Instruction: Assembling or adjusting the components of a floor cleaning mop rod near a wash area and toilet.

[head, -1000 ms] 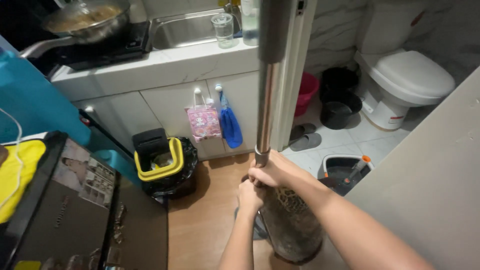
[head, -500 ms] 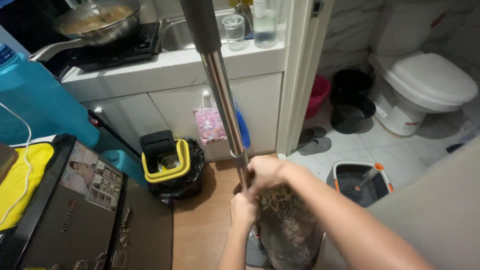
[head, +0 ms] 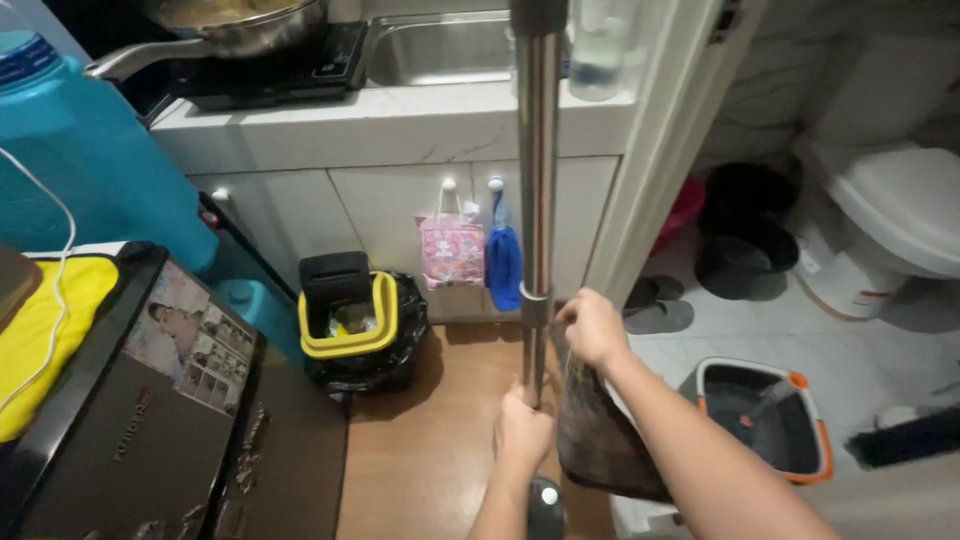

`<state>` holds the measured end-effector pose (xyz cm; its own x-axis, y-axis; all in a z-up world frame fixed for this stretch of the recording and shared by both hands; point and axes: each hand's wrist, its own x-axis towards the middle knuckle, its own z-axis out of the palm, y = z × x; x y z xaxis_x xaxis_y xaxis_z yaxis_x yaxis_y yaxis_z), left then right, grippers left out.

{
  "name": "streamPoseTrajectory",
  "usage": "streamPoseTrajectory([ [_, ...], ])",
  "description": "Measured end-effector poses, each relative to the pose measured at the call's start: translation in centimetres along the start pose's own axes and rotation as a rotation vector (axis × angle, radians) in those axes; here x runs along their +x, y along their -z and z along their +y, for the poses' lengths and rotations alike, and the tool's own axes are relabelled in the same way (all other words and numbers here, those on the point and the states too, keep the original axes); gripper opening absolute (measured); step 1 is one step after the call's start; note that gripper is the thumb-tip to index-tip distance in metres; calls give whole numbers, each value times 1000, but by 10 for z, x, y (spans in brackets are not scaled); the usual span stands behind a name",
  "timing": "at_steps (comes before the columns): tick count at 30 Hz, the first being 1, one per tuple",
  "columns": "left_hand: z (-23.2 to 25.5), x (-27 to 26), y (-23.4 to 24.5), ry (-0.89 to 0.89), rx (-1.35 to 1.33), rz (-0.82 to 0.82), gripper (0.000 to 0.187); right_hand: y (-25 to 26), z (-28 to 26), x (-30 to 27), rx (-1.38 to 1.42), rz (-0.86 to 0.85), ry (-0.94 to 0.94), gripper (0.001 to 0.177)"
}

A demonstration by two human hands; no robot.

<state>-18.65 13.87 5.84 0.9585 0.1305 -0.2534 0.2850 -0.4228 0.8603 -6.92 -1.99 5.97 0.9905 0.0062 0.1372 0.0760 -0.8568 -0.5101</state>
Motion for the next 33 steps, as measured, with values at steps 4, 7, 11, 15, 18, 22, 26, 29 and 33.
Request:
streamPoseTrajectory([
  [4,2,14,6,-33,-26,-2,45,-16,17,41,105,171,-25,25],
  [7,-2,29,4,21,29,-43,36,-17,26,55,249,248,-134,27],
  [11,-9,43,-6,-67,6,-7,38,-26,70,30,305,413,-65,26],
  [15,-7,50,-16,-105,-36,-35,40,-125,247,-13,-184,-178,-554,54],
  [18,-34,69,-51,-57,33,-53,29,-90,206,-60,137,-534,-916,48],
  [22,-6,51,-35,-114,36,-49,34,-101,221,-74,177,-556,-854,53],
  [26,0,43,-32,-62,-26,-87,48,-105,219,-54,364,-520,-750,48],
  [29,5,35,-37,-41,-21,-112,40,-90,181,-29,494,-467,-629,45],
  [33,55,5,-18,137,36,-185,24,-24,96,-4,623,-316,-309,37],
])
